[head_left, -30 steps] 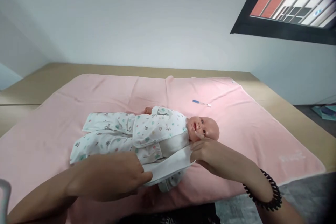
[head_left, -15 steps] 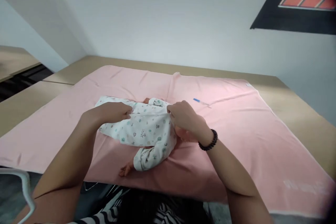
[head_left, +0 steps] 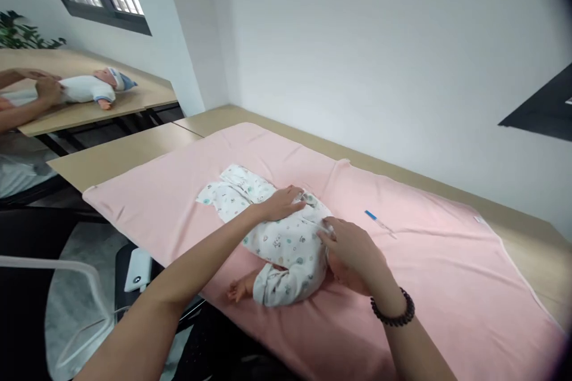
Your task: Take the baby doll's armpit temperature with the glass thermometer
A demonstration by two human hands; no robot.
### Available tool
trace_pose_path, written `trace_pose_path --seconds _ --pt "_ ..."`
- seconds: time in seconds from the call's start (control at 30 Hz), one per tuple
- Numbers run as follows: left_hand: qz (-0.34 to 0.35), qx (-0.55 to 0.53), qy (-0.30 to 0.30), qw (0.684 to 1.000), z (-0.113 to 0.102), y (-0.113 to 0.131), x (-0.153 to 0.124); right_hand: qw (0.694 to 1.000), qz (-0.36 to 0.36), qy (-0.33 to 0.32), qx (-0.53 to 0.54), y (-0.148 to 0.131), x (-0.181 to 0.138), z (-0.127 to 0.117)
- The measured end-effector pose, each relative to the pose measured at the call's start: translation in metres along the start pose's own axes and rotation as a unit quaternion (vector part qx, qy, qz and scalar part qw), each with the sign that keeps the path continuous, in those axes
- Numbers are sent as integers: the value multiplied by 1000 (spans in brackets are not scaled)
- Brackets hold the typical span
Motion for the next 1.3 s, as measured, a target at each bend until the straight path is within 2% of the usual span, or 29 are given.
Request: trace_pose_path --seconds 0.17,0.3,0.43,0.57,0.77,1.0,1.13,1.3 --pt "23 -24 30 999 1 -7 -1 999 44 12 10 0 -3 -5" --pt "8 -76 70 995 -1 -17 -3 994 90 28 56 4 -2 -8" --pt "-17 -166 105 980 0 -38 -1 985 84 36 147 -3 2 -13" --pt "-24 -246 141 959 0 -51 3 978 82 19 189 -6 5 -16" --pt "-9 -287 174 942 -7 -48 0 974 76 -15 214 6 10 -10" --pt "27 -270 188 944 -14 -40 -5 971 47 -29 233 7 12 -6" --pt "36 -262 187 946 -17 -38 -7 965 82 19 250 11 5 -13" --pt "39 -245 170 954 -15 -38 -4 929 98 100 343 21 0 -17"
Point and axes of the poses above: each hand's wrist, its own x-axis towards the middle knuckle, its own z-axis out of the palm, y = z × x, the point moved 8 cm from there along x, towards the middle knuckle, and after that the axes turned 1 degree about x, right-handed, at the moved point
